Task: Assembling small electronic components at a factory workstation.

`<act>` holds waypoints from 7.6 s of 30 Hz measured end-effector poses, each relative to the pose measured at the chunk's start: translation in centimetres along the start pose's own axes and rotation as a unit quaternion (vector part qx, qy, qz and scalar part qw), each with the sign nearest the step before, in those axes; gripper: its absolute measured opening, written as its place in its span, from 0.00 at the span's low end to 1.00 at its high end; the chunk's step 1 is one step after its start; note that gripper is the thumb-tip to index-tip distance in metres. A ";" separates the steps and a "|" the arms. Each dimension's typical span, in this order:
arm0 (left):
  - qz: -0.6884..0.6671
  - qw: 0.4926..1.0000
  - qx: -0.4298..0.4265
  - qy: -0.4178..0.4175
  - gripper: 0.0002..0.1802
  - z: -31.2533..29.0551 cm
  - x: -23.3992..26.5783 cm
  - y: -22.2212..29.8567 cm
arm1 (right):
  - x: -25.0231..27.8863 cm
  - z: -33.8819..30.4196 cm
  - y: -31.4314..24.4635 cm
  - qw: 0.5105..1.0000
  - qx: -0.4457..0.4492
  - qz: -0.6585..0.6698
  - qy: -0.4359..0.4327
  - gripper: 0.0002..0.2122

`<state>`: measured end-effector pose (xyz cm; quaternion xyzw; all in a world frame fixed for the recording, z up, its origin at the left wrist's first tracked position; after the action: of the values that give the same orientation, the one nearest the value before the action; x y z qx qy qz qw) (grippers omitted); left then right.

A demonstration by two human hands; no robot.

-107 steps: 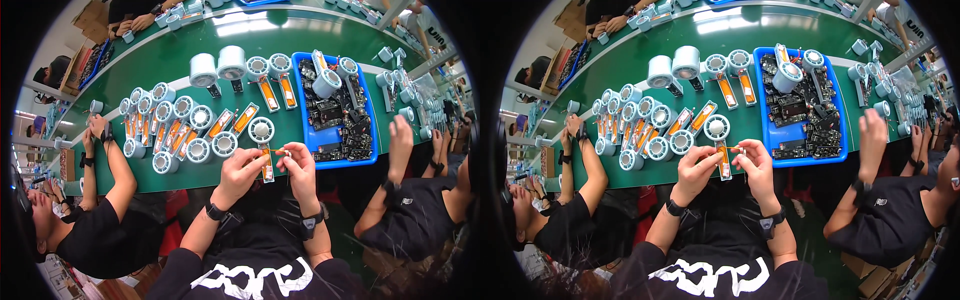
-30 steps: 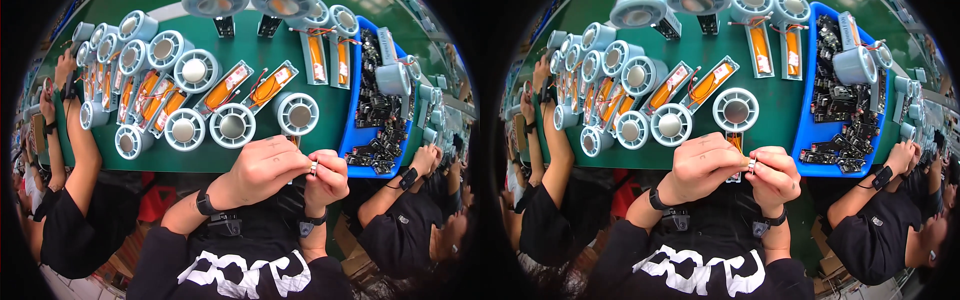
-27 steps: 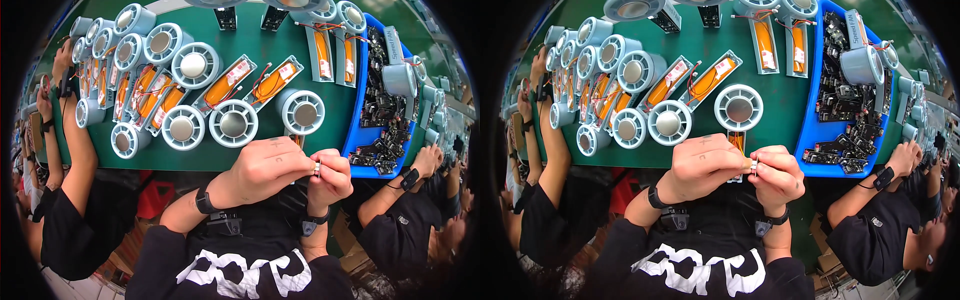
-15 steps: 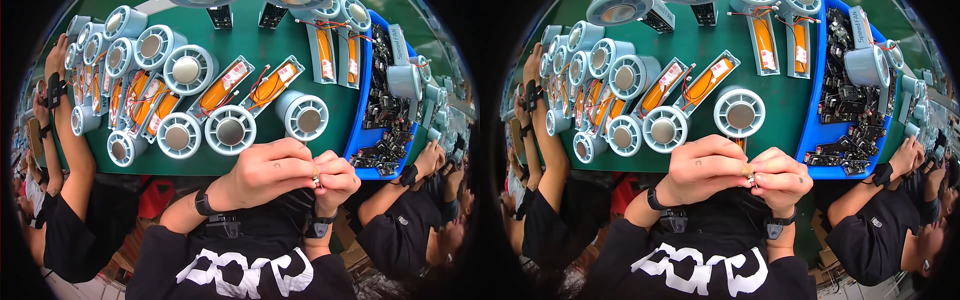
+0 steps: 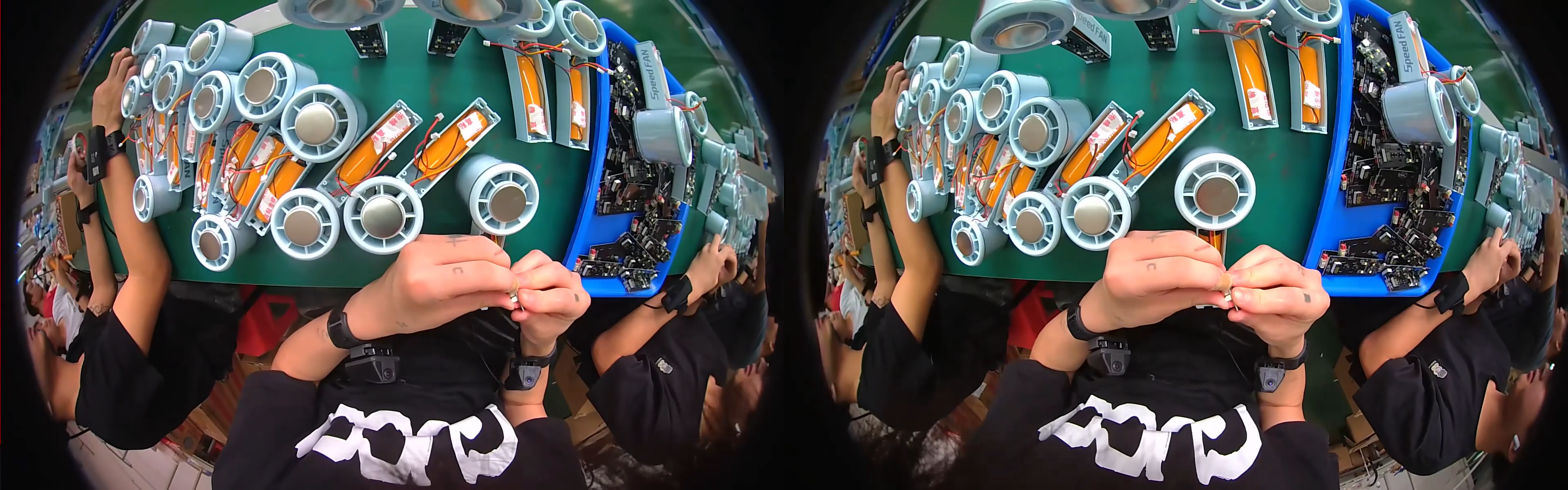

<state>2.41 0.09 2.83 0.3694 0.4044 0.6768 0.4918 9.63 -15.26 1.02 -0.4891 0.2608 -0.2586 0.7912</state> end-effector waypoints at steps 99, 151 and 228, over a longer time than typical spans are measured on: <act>0.320 0.942 -0.037 0.097 0.18 -1.1 -1.0 2.1 | -1.4 1.9 -4.1 0.939 -0.189 -0.280 0.070 0.09; 0.572 0.816 -0.070 -0.046 0.17 -1.9 -2.6 2.9 | -3.9 -1.2 -3.1 0.892 -0.032 -0.440 0.098 0.14; -0.320 0.908 0.216 0.164 0.27 -3.2 -2.9 0.0 | -3.6 -3.6 -6.7 0.921 -0.065 -0.382 0.031 0.24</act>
<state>0.21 -3.27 1.28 0.2013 0.7119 0.4306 0.5169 3.61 -17.77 6.26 -0.5936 0.0951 -0.5387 0.5902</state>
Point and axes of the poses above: each hand's wrist, its own z-axis towards the middle knuckle, its own x-axis out of the back of the hand, y = z × x, the point moved 6 cm from there along z, towards the middle knuckle, and after that the axes turned 2 degrees about -y, right-handed, at the moved point
